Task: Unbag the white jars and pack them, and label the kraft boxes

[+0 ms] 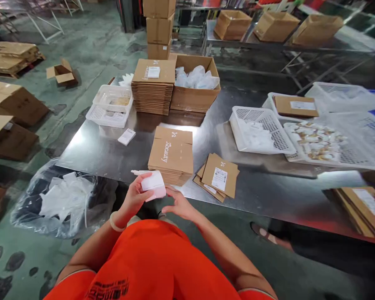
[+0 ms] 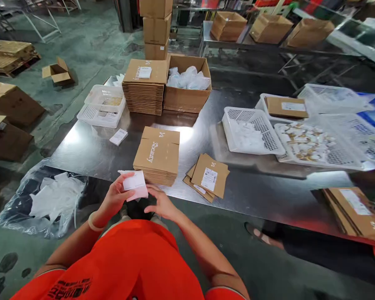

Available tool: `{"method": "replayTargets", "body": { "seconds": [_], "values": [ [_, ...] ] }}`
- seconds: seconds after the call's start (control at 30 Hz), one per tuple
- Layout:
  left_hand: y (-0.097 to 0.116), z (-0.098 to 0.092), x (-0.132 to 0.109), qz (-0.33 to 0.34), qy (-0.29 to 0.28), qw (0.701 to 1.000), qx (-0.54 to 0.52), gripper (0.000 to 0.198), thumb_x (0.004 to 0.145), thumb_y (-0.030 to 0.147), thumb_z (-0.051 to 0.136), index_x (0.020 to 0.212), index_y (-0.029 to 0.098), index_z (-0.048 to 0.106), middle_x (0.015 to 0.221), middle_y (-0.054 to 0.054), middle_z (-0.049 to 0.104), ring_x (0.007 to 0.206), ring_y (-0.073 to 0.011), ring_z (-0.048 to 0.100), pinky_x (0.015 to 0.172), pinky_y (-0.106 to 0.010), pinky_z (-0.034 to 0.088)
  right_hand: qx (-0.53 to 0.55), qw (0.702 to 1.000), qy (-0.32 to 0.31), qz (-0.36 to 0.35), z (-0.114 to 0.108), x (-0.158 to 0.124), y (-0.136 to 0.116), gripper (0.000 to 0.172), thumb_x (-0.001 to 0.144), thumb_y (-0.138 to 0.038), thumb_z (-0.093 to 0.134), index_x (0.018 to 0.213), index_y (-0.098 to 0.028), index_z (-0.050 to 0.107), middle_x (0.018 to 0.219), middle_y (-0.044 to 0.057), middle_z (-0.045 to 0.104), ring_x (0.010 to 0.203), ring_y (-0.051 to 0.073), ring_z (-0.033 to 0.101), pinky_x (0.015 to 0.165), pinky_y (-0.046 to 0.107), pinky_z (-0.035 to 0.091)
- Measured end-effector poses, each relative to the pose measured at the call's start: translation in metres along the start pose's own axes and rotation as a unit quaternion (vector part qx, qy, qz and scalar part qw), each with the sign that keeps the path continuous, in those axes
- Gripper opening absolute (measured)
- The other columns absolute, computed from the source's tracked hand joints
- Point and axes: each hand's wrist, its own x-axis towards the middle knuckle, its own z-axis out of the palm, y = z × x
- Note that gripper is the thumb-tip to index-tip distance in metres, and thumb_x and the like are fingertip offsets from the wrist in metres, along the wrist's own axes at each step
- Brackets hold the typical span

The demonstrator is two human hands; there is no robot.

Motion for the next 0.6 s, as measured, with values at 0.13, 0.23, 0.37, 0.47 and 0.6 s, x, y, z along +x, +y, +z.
{"method": "replayTargets", "body": {
  "seconds": [0.13,0.23,0.37,0.47,0.6],
  "values": [
    [0.006,-0.024,0.017,0.020,0.144,0.986,-0.085,0.082,0.058,0.031,0.098,0.131,0.021,0.063,0.101,-0.002,0.076,0.082,-0.0155,0.070,0.073,-0.024,0.057,0.105,0.992,-0.036,0.066,0.054,0.009,0.005,0.041,0.082,-0.061,0.077,0.073,-0.022,0.071,0.066,0.000,0.064,0.066,0.018,0.056,0.066,0.030,0.046],
    [-0.002,-0.037,0.020,-0.037,0.225,0.965,-0.126,0.090,0.069,0.045,0.095,0.145,0.025,0.050,0.087,0.003,0.071,0.066,-0.0118,0.065,0.064,-0.022,0.053,0.168,0.982,0.005,0.088,0.054,0.009,-0.001,0.037,0.079,-0.055,0.081,0.098,-0.024,0.073,0.065,-0.005,0.057,0.061,0.015,0.050,0.061,0.028,0.043],
    [-0.024,-0.029,-0.005,-0.062,0.078,0.989,-0.111,0.095,0.072,0.061,0.092,0.150,0.027,0.051,0.090,-0.001,0.076,0.068,-0.0156,0.070,0.066,-0.027,0.057,0.173,0.979,0.054,0.088,0.046,0.016,-0.018,0.040,0.075,-0.050,0.084,0.103,-0.027,0.070,0.069,-0.005,0.058,0.062,0.016,0.052,0.060,0.028,0.044],
    [-0.035,-0.017,-0.018,-0.056,0.004,0.998,-0.027,0.079,0.050,0.044,0.105,0.117,0.016,0.075,0.087,-0.004,0.079,0.073,-0.0193,0.073,0.073,-0.031,0.060,0.156,0.982,0.046,0.096,0.041,0.021,-0.026,0.031,0.075,-0.049,0.082,0.093,-0.025,0.073,0.068,-0.003,0.063,0.061,0.016,0.053,0.060,0.029,0.046],
    [-0.036,-0.005,-0.009,-0.045,0.023,0.997,0.050,0.057,0.050,0.038,0.103,0.097,0.013,0.083,0.084,-0.007,0.082,0.074,-0.0222,0.074,0.075,-0.034,0.062,0.092,0.989,0.083,0.078,0.034,0.016,-0.026,0.023,0.079,-0.048,0.079,0.086,-0.025,0.078,0.059,-0.003,0.059,0.055,0.017,0.053,0.057,0.031,0.046]
  ]
}}
